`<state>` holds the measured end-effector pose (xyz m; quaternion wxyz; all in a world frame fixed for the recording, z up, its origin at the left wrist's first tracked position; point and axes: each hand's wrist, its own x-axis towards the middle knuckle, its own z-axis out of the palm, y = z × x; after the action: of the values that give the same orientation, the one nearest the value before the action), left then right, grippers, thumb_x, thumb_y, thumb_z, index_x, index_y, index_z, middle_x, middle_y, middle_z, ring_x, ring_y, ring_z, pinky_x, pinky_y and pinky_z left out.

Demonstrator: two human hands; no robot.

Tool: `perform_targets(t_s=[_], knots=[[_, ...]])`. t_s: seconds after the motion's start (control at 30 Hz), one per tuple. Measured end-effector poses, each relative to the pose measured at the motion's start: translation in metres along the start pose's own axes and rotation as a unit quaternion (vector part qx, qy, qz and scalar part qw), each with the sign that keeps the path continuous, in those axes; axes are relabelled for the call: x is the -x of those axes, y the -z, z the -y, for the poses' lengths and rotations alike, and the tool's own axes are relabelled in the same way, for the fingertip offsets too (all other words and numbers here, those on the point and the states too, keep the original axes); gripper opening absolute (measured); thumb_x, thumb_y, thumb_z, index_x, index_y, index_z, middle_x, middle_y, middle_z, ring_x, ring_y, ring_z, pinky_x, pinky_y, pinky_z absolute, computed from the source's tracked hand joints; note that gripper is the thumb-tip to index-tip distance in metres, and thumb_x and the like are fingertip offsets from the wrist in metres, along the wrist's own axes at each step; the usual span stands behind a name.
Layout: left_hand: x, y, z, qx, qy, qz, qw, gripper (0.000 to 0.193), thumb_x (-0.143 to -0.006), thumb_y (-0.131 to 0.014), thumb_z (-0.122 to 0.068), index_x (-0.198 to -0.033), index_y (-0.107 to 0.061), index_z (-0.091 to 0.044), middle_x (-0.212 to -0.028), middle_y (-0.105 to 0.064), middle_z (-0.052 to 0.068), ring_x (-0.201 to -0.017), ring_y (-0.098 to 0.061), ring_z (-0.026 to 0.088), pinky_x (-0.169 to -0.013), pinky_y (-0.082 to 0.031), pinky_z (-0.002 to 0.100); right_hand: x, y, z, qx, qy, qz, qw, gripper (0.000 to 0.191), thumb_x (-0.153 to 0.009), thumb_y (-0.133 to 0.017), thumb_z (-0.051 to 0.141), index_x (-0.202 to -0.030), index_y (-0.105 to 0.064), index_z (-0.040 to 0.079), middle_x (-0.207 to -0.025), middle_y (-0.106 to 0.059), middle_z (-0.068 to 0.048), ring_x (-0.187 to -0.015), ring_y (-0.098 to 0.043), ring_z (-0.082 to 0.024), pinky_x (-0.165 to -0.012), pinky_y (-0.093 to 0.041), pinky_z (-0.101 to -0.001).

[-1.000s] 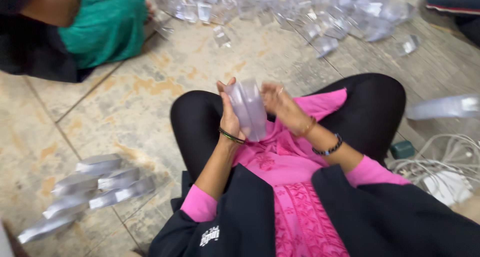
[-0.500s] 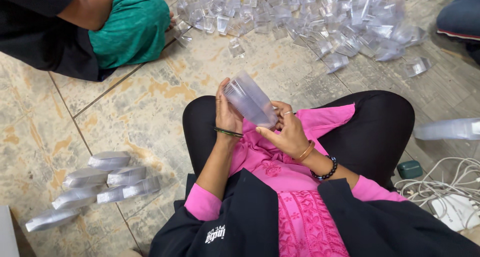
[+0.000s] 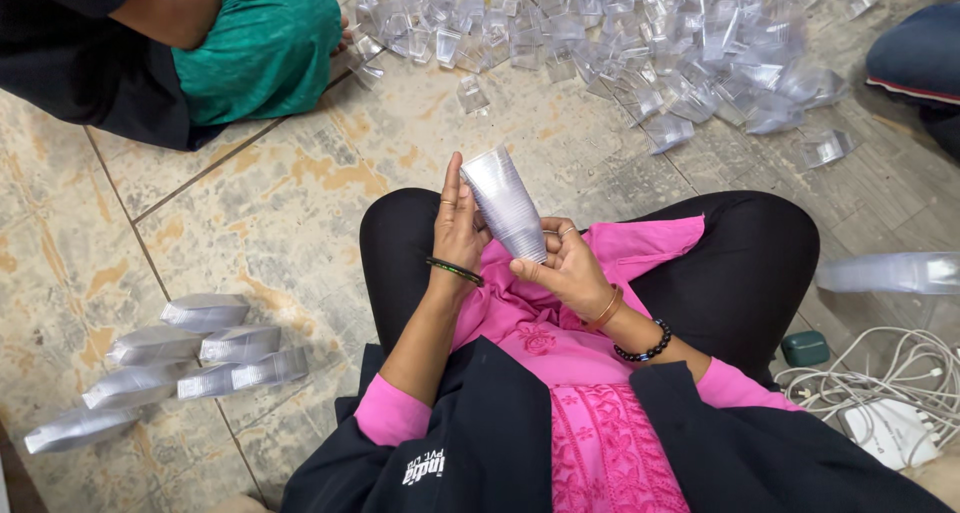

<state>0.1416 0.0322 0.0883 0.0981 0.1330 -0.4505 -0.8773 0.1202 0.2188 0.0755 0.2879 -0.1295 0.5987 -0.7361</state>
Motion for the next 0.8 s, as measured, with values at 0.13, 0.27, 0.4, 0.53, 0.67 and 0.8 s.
perform_targets(t_s=[0.13, 0.27, 0.4, 0.53, 0.67, 0.8], knots=[[0.000, -0.001, 0.007, 0.039, 0.007, -0.019, 0.999, 0.055, -0.111, -0.034, -0.036, -0.164, -0.018, -0.033, -0.138, -0.048, 0.008, -0.120, -0.060, 0.022, -0.104, -0.055, 0.046, 0.003, -0.010, 0.006, 0.202, 0.115, -0.047, 0.971, 0.074, -0.082, -0.084, 0.009, -0.137, -0.037, -0.004, -0.116, -0.064, -0.016, -0.101, -0.068, -0.018, -0.084, -0.058, -0.0301], [-0.007, 0.003, 0.026, 0.069, -0.079, -0.054, 0.993, 0.053, -0.113, -0.035, -0.038, -0.163, -0.027, -0.027, -0.147, -0.050, 0.006, -0.124, -0.058, 0.021, -0.105, -0.053, 0.041, 0.008, -0.027, 0.012, 0.374, 0.302, -0.065, 0.874, 0.081, -0.078, -0.088, 0.016, -0.138, -0.037, -0.006, -0.115, -0.059, -0.024, -0.097, -0.064, -0.029, -0.081, -0.055, -0.0360], [-0.032, 0.046, 0.006, 0.140, -0.070, 0.020, 0.987, 0.053, -0.113, -0.030, -0.048, -0.159, -0.035, -0.022, -0.140, -0.057, 0.012, -0.115, -0.061, 0.026, -0.096, -0.054, 0.041, 0.003, -0.028, 0.020, 0.371, 0.323, 0.042, 0.870, 0.069, -0.088, -0.083, 0.014, -0.143, -0.044, 0.000, -0.112, -0.063, -0.017, -0.099, -0.068, -0.027, -0.088, -0.057, -0.0377], [-0.069, 0.152, -0.078, -0.522, -0.192, -0.185, 0.810, 0.054, -0.110, -0.043, -0.046, -0.152, -0.047, -0.013, -0.140, -0.059, 0.022, -0.125, -0.059, 0.036, -0.102, -0.047, 0.044, -0.008, -0.001, 0.023, 0.436, 0.336, 0.020, 0.834, 0.061, -0.088, -0.079, 0.014, -0.138, -0.048, -0.001, -0.120, -0.062, -0.022, -0.108, -0.063, -0.038, -0.091, -0.054, -0.0434], [-0.067, 0.256, -0.115, -0.815, 0.176, -0.172, 0.525, 0.059, -0.095, -0.050, -0.054, -0.149, -0.046, -0.029, -0.146, -0.044, 0.024, -0.129, -0.047, 0.046, -0.102, -0.042, 0.058, -0.010, 0.050, 0.007, 0.507, 0.293, -0.017, 0.811, 0.051, -0.087, -0.075, 0.018, -0.130, -0.055, -0.002, -0.122, -0.061, -0.024, -0.112, -0.061, -0.042, -0.094, -0.052, -0.0454], [-0.013, 0.312, -0.073, -0.849, 0.387, -0.076, 0.352, 0.056, -0.103, -0.047, -0.049, -0.144, -0.061, -0.014, -0.157, -0.052, 0.014, -0.145, -0.048, 0.038, -0.113, -0.038, 0.060, -0.013, 0.117, -0.033, 0.544, 0.154, -0.037, 0.824, 0.043, -0.086, -0.073, 0.024, -0.122, -0.064, 0.003, -0.118, -0.065, -0.019, -0.108, -0.065, -0.038, -0.092, -0.054, -0.0420]])
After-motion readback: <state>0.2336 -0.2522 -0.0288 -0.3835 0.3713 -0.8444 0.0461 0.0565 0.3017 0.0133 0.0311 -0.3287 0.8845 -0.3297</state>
